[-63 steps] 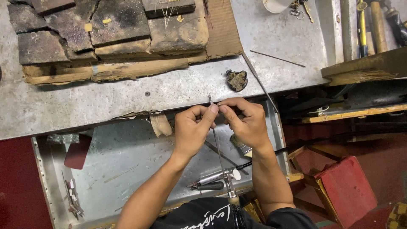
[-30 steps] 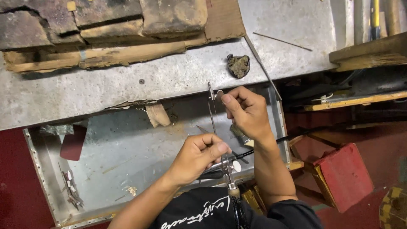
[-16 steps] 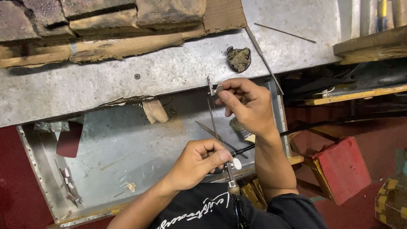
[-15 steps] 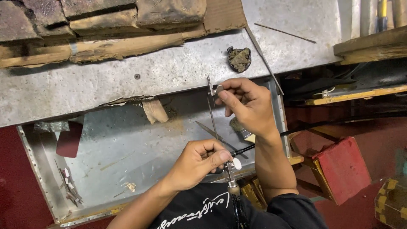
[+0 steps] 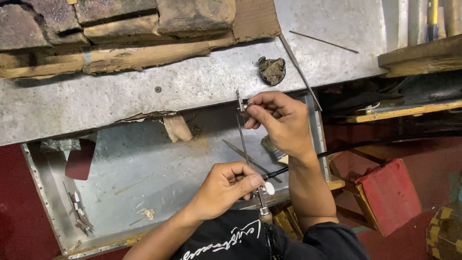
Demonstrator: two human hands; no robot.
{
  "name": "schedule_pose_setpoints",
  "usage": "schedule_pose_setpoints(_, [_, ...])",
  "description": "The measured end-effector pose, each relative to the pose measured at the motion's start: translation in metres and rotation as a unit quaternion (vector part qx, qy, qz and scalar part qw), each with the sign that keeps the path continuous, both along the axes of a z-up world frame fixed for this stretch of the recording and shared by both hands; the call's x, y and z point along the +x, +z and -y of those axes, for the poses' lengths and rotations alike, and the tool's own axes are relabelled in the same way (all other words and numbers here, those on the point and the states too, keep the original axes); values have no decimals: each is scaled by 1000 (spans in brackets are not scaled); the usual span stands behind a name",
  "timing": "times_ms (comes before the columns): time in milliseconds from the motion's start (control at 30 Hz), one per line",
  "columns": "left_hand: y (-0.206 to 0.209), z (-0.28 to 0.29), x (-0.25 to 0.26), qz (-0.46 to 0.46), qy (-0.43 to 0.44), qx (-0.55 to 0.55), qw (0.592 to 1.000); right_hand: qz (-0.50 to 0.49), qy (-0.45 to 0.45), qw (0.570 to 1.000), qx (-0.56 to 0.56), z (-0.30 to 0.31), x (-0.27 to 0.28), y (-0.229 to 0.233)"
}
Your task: Using a jeweler's saw to cut a small metal piece on a wooden bench pin.
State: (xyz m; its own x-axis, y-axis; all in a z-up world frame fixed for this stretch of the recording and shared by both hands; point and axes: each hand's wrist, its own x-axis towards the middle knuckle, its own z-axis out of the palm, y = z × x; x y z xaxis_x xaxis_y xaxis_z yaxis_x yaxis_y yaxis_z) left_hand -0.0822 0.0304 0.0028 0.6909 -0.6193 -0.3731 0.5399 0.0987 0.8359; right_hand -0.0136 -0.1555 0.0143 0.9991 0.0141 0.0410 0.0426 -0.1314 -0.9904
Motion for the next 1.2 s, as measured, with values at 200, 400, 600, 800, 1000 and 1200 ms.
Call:
schedule_pose_setpoints(200, [1,1,0,-1,5,0,1000,-8,-12,999,33,-5,0,-2])
schedule_pose_setpoints(400, [3,0,1,-6,5,-3,1000,-34,-44,996,71,-17,3,6])
schedule_pose_setpoints(600, [-3,1,-4,-35,4,17,999,-39,-53,993,102,-16,3,1])
schedule_pose_setpoints(800, [0,1,-1,-29,9,-5,1000,-33,-56,995,73,-17,3,5])
schedule_pose_setpoints(1000, [0,-1,-1,-11,7,-9,1000,0,-67,998,5,-12,2,9])
schedule_pose_setpoints(1200, [-2,0,-1,-5,6,-6,1000,14,-85,996,5,-16,0,6])
